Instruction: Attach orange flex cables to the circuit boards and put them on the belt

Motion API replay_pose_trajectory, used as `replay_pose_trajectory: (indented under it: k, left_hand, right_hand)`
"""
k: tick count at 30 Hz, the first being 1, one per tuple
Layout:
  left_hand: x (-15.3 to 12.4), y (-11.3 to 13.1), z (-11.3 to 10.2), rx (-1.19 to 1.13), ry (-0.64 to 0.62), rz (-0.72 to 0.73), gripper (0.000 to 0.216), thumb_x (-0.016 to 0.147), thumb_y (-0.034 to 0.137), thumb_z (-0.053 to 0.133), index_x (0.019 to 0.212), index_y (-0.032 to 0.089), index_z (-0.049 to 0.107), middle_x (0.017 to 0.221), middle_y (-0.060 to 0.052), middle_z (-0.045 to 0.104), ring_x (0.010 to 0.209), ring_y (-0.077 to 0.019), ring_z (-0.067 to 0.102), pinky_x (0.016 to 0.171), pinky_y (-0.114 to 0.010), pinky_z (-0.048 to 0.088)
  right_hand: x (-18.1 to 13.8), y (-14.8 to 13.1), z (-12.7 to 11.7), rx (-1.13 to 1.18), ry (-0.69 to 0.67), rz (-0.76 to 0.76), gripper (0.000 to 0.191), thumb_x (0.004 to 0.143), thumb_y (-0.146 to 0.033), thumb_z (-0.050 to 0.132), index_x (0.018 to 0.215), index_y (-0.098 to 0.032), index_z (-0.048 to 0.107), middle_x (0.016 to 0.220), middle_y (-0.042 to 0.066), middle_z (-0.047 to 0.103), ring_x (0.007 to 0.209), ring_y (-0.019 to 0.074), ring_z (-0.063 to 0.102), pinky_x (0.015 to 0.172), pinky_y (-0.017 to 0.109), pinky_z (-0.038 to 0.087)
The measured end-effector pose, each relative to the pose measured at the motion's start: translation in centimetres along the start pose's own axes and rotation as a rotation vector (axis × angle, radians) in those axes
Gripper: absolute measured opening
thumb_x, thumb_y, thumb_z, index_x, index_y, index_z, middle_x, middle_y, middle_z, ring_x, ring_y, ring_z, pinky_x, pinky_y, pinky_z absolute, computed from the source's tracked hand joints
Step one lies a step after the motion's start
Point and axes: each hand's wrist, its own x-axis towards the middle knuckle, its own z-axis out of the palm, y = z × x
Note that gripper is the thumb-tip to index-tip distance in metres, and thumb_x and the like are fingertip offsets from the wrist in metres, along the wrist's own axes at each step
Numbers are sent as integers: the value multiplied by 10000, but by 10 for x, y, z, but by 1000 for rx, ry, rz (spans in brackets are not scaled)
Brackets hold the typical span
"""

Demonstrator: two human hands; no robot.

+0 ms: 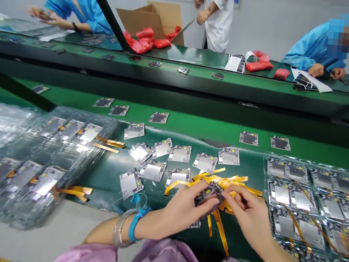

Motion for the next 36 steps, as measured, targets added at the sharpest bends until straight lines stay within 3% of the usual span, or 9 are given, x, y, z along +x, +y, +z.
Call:
replay_pose_trajectory:
  k: [4, 6, 9, 12, 16, 19, 24, 28, 36]
  left_hand:
    - [-5, 1, 7, -23, -20, -40, 286, 930, 455, 579, 764, 225, 547, 620, 24, 585, 536, -143, 496, 510, -280, 392]
    - [-4, 2, 8, -57, -31, -71, 264, 914, 439, 602, 769, 223, 556, 642, 15, 609, 565, -156, 522, 534, -290, 418]
    - [3, 2, 3, -243, -121, -82, 154, 879, 367, 653, 931, 226, 619, 873, -24, 698, 780, -197, 631, 688, -317, 518]
    - [10, 1, -7, -437, -300, -60, 325, 851, 296, 679, 1165, 250, 606, 1096, -48, 697, 976, -223, 652, 831, -345, 546]
    - [13, 1, -14, -519, -463, -102, 310, 847, 309, 682, 1136, 218, 616, 1019, -42, 700, 870, -204, 663, 745, -324, 556]
    - [14, 2, -15, -502, -497, -92, 243, 854, 333, 687, 1061, 209, 659, 1042, -47, 701, 949, -220, 648, 784, -321, 545]
    - [16, 4, -18, -462, -606, -75, 210, 877, 348, 664, 1020, 195, 678, 993, -35, 712, 913, -203, 642, 824, -326, 525]
    - [16, 7, -21, -437, -651, -102, 216, 849, 310, 668, 1003, 158, 670, 971, -39, 708, 887, -191, 640, 805, -313, 521]
    - [12, 8, -20, -382, -702, -126, 188, 825, 267, 654, 978, 159, 671, 935, -25, 716, 820, -163, 637, 723, -262, 511]
  right_hand:
    - [-10, 9, 5, -81, 44, -61, 214, 951, -368, 614, 851, -196, 696, 541, -62, 441, 451, 110, 461, 490, 218, 437]
    - [-16, 14, 6, -150, 41, -185, 150, 971, -304, 588, 933, -197, 685, 602, -30, 553, 508, 131, 546, 552, 239, 481]
    - [-25, 16, 3, -179, -14, -315, 113, 979, -262, 563, 1057, -215, 631, 705, 1, 640, 587, 156, 610, 620, 273, 515]
    - [-30, 12, -9, -80, -140, -56, 248, 994, -374, 530, 1194, -229, 507, 634, -51, 554, 514, 146, 553, 524, 250, 491]
    - [-31, 9, -30, -32, -322, 263, 333, 1038, -466, 376, 1284, -243, 397, 622, -62, 549, 532, 154, 570, 528, 254, 493]
    - [-31, 9, -38, -47, -428, 327, 332, 1035, -478, 377, 1272, -248, 411, 606, -62, 557, 519, 150, 560, 518, 251, 475]
    - [-31, 2, -36, 270, -626, 422, 293, 1012, -506, 444, 893, -245, 503, 715, 4, 705, 671, 162, 683, 673, 291, 555]
    - [-33, -4, -29, 373, -638, 595, 289, 931, -505, 611, 903, -219, 633, 851, 35, 740, 820, 171, 724, 779, 283, 573]
    - [-31, -6, -23, 404, -660, 644, 283, 889, -455, 661, 795, -189, 649, 758, 25, 732, 730, 138, 688, 700, 233, 521]
